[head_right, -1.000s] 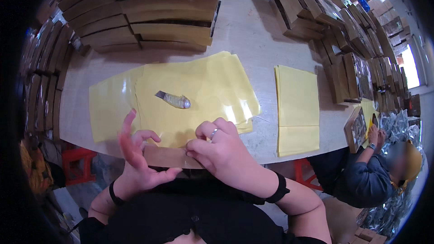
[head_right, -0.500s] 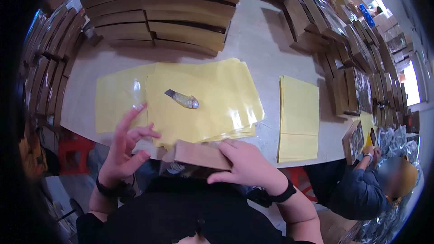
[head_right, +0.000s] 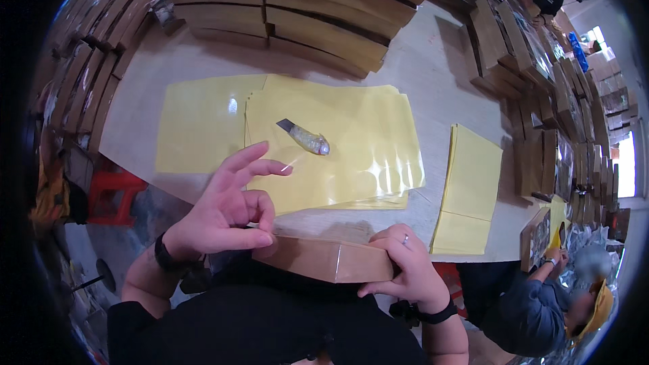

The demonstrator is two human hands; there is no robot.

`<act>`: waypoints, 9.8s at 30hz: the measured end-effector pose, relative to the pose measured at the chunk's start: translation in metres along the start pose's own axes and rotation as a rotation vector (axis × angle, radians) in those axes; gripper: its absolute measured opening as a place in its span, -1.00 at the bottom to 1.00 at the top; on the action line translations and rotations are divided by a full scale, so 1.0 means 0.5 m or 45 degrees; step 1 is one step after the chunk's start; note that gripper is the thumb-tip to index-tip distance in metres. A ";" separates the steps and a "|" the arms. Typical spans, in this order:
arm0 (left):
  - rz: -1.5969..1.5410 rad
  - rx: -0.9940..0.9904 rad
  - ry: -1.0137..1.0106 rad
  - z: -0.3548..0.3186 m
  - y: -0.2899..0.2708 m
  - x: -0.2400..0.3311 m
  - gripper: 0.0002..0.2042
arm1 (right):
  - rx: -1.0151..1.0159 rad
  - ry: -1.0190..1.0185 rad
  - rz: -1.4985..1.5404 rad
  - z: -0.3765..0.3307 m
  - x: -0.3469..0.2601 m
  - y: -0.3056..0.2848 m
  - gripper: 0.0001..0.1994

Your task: Packaging decorative ornaments and craft items into gift boxes and sealing them with tape.

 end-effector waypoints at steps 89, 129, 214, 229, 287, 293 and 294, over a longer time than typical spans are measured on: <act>1.201 -0.165 0.117 0.005 0.107 0.102 -0.03 | 0.202 -0.403 -0.427 0.063 -0.130 0.020 -0.48; 1.105 -0.416 0.221 -0.008 0.099 0.151 -0.01 | 0.120 0.102 0.621 0.055 -0.135 -0.065 -0.38; -0.134 0.146 0.144 0.023 -0.104 -0.013 -0.26 | 0.582 0.420 0.904 0.195 -0.152 -0.142 -0.60; -0.339 0.832 0.367 -0.009 -0.235 0.057 -0.73 | 0.999 0.175 1.422 0.459 -0.168 -0.311 -0.74; 1.607 2.862 1.125 -0.338 -0.896 0.415 -0.36 | 0.716 -0.096 -0.281 0.145 0.183 0.040 -0.88; 1.706 2.406 1.081 -0.326 -0.826 0.424 -0.60 | 0.748 -0.017 -0.260 0.151 0.158 0.051 -0.88; 1.818 2.389 1.182 -0.335 -0.823 0.413 -0.62 | 0.756 0.003 -0.224 0.148 0.168 0.057 -0.88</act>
Point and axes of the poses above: each hand's wrist, its own z-axis towards the middle knuckle, its own y-axis out of the palm, x = y × z, the point moved 3 cm from there along z, towards the middle knuckle, and after that the axes turned 15 degrees about x, right-handed, at the moved point
